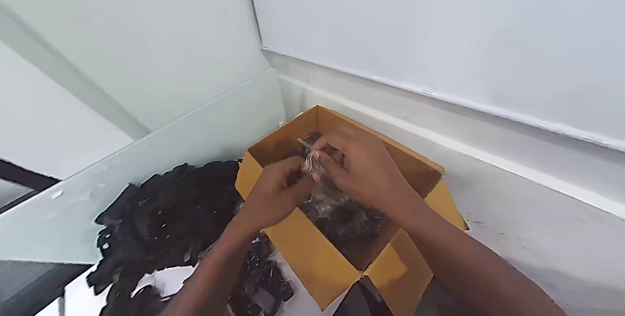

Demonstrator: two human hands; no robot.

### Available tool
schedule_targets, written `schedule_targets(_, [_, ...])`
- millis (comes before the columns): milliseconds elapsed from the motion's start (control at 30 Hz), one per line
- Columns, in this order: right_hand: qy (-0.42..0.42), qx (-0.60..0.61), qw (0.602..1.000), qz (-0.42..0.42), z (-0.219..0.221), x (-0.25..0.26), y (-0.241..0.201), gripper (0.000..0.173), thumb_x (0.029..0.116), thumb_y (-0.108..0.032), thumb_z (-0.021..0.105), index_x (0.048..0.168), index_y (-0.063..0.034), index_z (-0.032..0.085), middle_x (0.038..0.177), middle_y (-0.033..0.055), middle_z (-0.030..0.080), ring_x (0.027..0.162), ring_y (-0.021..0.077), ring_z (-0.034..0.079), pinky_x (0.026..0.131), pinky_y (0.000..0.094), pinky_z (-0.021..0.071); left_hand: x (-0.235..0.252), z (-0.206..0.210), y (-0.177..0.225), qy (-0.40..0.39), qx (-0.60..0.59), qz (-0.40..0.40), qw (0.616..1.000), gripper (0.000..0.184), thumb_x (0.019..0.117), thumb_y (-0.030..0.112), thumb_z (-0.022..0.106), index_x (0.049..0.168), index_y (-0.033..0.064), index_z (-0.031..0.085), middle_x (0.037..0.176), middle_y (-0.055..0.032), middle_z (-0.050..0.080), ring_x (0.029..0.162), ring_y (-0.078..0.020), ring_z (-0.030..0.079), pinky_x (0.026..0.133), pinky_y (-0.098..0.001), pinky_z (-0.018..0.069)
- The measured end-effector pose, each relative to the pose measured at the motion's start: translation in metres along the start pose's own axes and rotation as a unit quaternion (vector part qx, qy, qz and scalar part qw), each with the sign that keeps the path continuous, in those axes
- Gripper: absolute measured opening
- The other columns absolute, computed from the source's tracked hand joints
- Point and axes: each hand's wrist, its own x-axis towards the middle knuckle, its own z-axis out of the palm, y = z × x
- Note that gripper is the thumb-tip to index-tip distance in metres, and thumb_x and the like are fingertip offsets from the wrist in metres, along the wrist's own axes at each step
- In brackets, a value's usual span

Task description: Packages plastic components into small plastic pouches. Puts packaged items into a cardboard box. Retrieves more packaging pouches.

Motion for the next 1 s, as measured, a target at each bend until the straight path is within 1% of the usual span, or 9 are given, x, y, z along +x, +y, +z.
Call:
schedule_targets(67, [0.024,0.062,0.997,-0.027,0.006,-0.015,-0.03,0.015,0.0962,-0.025,0.065,0.102,-0.0152,0.076,0.093,-0.0006,0.066,0.081,0.011,0.064,0.069,0.031,0.0555,-0.047,-0.01,0.011,0.033,-0.041,0.028,0.998,0.015,0.1004,0.019,0.061,0.1,0.0053,0.069,0.091,0.0018,0.07,0.083,-0.005,0.068,0.076,-0.0252,0.0597])
schedule_targets(167, [0.016,0.141,0.989,-0.041,0.034,-0.04,-0.069,0.02,0.099,-0.032,0.063,0.102,-0.0172,0.077,0.092,-0.0054,0.069,0.081,0.0011,0.065,0.071,0.0197,0.0561,-0.116,-0.023,0.012,0.076,-0.068,0.053,0.993,0.015,0.1017,0.019,0.06,0.099,0.0054,0.066,0.091,0.0034,0.066,0.08,-0.0021,0.065,0.071,-0.021,0.0584])
schedule_targets(333, [-0.002,0.266,0.961,-0.074,0.107,-0.079,-0.115,0.017,0.0999,-0.024,0.065,0.104,-0.0106,0.074,0.093,-0.0003,0.069,0.08,0.0003,0.064,0.07,0.0141,0.0552,-0.216,-0.032,-0.018,0.226,0.015,0.019,0.974,0.023,0.1055,0.025,0.055,0.094,0.0085,0.065,0.083,0.0043,0.063,0.074,0.0005,0.06,0.066,-0.0169,0.0524])
schedule_targets(433, [-0.039,0.249,0.957,-0.146,0.158,-0.094,-0.136,0.02,0.1028,-0.018,0.053,0.103,-0.0176,0.073,0.102,0.0024,0.066,0.087,0.005,0.063,0.074,0.0181,0.0543,-0.258,-0.037,-0.033,0.287,0.068,-0.04,0.955,0.026,0.1055,0.027,0.053,0.092,0.0083,0.065,0.08,0.0033,0.061,0.069,-0.001,0.058,0.063,-0.0188,0.0509])
schedule_targets(533, [-0.096,0.213,0.953,-0.195,0.187,-0.099,-0.159,0.035,0.0939,-0.01,0.052,0.113,-0.0253,0.077,0.118,0.0072,0.065,0.089,0.0132,0.063,0.072,0.0272,0.056,-0.289,-0.041,-0.038,0.324,0.105,-0.08,0.937,0.026,0.1029,0.023,0.05,0.09,0.0067,0.066,0.082,0.0017,0.062,0.074,-0.0015,0.059,0.066,-0.0188,0.0509])
schedule_targets(600, [-0.117,0.188,0.951,-0.218,0.199,-0.098,-0.174,0.037,0.0894,-0.012,0.053,0.115,-0.0261,0.077,0.128,0.0094,0.063,0.099,0.0182,0.063,0.08,0.0311,0.0557,-0.307,-0.047,-0.042,0.359,0.124,-0.088,0.921,0.024,0.1004,0.021,0.05,0.089,0.0069,0.067,0.083,0.0017,0.063,0.075,-0.0018,0.06,0.067,-0.019,0.0513])
schedule_targets(733, [-0.176,0.199,0.933,-0.241,0.22,-0.097,-0.191,0.02,0.0883,-0.014,0.057,0.091,-0.0196,0.077,0.138,0.008,0.061,0.121,0.0253,0.059,0.097,0.038,0.0524,-0.33,-0.051,-0.046,0.446,0.175,-0.102,0.872,0.023,0.0976,0.021,0.055,0.088,0.0075,0.07,0.081,0.0018,0.065,0.073,-0.0028,0.061,0.064,-0.02,0.0532])
schedule_targets(900, [-0.176,0.176,0.925,-0.288,0.227,-0.1,-0.195,0.02,0.0916,-0.016,0.058,0.078,-0.0157,0.072,0.143,0.0074,0.06,0.134,0.0291,0.053,0.107,0.0421,0.0479,-0.339,-0.056,-0.051,0.536,0.377,-0.214,0.724,0.027,0.0934,0.025,0.053,0.081,0.0082,0.07,0.07,0.0024,0.059,0.057,-0.0017,0.051,0.052,-0.0191,0.0438])
schedule_targets(1000, [-0.199,0.138,0.929,-0.281,0.231,-0.101,-0.195,0.017,0.0882,-0.012,0.059,0.076,-0.0146,0.071,0.148,0.0066,0.057,0.137,0.0316,0.051,0.108,0.0463,0.0481,-0.339,-0.052,-0.052,0.509,0.395,-0.22,0.733,0.027,0.0939,0.025,0.053,0.084,0.0069,0.071,0.073,-0.0001,0.061,0.058,-0.0051,0.054,0.052,-0.0217,0.0469])
